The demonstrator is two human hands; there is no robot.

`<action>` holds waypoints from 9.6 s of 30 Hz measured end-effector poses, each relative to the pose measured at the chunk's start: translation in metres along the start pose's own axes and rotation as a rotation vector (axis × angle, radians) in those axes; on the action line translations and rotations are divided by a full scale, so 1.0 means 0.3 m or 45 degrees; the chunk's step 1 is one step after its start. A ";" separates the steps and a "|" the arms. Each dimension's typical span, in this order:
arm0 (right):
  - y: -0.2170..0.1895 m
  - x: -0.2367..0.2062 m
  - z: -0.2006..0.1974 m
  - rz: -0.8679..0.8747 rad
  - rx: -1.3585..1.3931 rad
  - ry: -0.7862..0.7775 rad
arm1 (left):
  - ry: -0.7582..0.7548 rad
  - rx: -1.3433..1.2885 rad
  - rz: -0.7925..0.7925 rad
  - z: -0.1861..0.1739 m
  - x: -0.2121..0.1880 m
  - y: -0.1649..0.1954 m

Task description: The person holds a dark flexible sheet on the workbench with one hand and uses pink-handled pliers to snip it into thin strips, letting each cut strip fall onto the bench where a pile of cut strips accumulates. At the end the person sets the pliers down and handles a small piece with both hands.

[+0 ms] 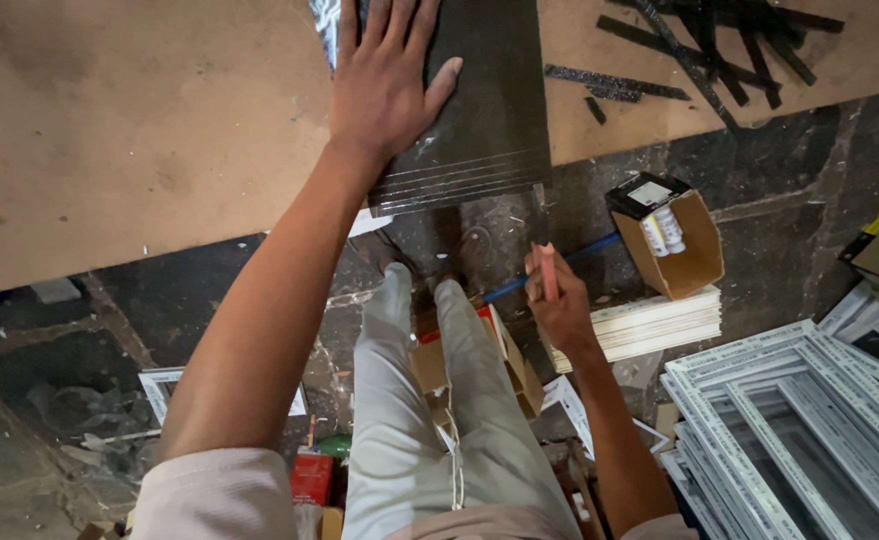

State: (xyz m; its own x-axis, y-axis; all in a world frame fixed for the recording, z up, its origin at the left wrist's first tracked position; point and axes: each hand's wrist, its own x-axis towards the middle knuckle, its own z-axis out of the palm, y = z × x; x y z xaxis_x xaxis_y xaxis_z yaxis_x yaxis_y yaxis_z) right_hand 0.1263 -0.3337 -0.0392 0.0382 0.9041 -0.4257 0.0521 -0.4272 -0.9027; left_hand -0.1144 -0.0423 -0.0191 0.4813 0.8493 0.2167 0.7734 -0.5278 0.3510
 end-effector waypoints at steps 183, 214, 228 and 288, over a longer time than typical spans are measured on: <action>-0.089 -0.015 0.321 0.065 -0.080 -0.156 | 0.029 0.025 -0.232 0.042 -0.032 0.022; -0.110 -0.014 0.342 0.050 -0.018 -0.168 | -0.076 0.016 -0.222 -0.025 -0.006 0.035; -0.112 0.000 0.329 -0.077 -0.002 -0.220 | -0.110 0.036 -0.233 -0.029 -0.001 0.035; -0.134 -0.002 0.098 0.098 -0.196 0.169 | -0.066 0.004 -0.202 -0.053 0.025 0.050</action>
State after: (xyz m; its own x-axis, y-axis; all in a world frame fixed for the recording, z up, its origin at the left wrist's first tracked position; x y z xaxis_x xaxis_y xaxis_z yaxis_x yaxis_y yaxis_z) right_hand 0.0949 -0.3166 -0.0047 0.1783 0.8634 -0.4720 0.1950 -0.5012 -0.8431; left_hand -0.1057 -0.0438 0.0024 0.3734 0.9210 0.1114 0.8426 -0.3869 0.3745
